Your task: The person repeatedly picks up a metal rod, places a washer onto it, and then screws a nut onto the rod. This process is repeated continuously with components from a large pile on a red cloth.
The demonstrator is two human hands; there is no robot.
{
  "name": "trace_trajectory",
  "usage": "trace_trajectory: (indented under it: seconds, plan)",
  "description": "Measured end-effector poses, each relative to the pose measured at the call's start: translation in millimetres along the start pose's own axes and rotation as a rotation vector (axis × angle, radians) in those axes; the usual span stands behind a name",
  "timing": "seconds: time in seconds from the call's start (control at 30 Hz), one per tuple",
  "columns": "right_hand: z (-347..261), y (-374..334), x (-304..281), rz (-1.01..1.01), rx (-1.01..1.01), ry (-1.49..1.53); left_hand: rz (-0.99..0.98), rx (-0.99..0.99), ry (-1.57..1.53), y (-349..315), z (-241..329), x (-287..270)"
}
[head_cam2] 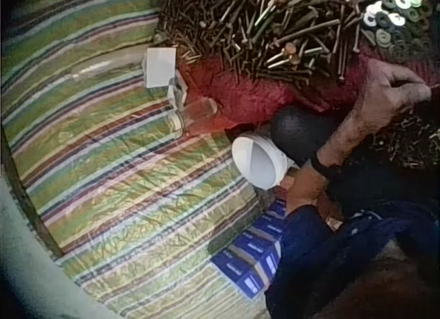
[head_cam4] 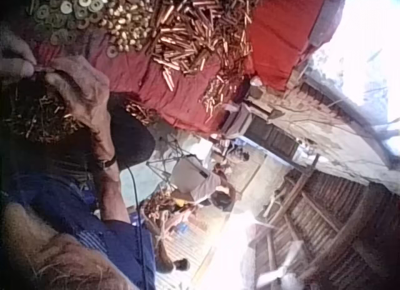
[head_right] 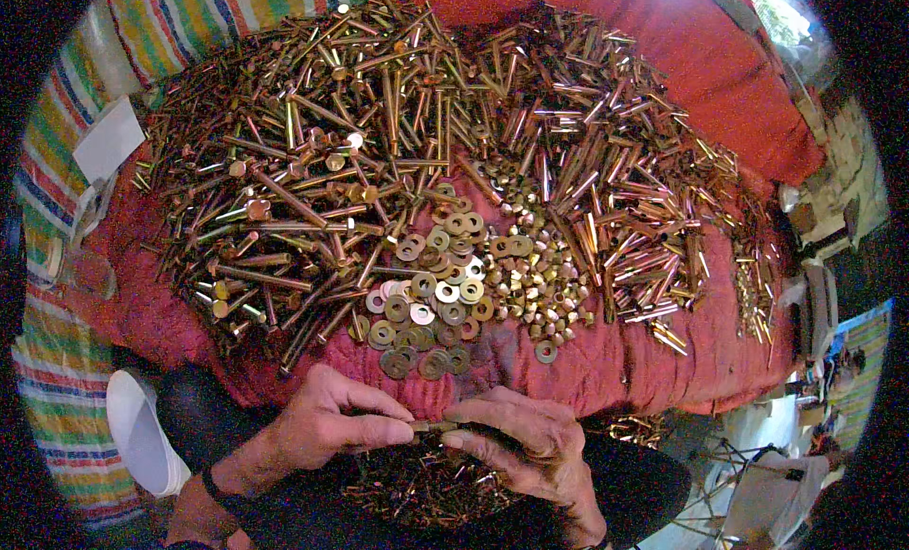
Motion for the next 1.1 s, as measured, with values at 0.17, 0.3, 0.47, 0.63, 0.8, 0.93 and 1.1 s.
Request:
trace_trajectory:
  seconds: [0.17, 0.3, 0.47, 0.63, 0.8, 0.93, 1.1]
  plan:
    - [2.1, -1.8, 2.4, 0.000, 0.091, 0.042, 0.224, 0.424, 0.400, -3.8, 3.2, 8.9]
    - [2.1, 0.4, 6.9, 0.056, 0.126, -0.045, 0.236, 0.457, 0.458, -2.5, 3.6, 8.4]
    - [-6.4, 1.5, 4.3, 0.192, 0.165, 0.096, 0.203, 0.310, 0.340, -1.1, 3.5, 5.4]
    - [-1.8, 4.3, 5.5, 0.081, -0.055, -0.041, 0.157, 0.194, 0.304, -4.2, 6.2, 2.7]
    - [1.4, -3.8, 2.3, -0.010, 0.057, -0.086, 0.110, 0.217, 0.275, -1.2, 6.7, 6.8]
    - [0.4, -3.7, -2.2, 0.067, 0.053, -0.154, 0.124, 0.186, 0.163, -2.2, 6.2, 7.1]
    - [4.7, 5.9, 2.1, 0.145, -0.182, -0.118, 0.106, 0.067, 0.186, -4.2, 7.3, 2.2]
Point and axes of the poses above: each hand's wrist, its own y-axis towards the middle knuckle, its own x-axis out of the palm, z = x × y, the point moved 1 cm from there along y, towards the middle knuckle, and after that the axes turned 13 degrees about -x, right-handed, at the moved point
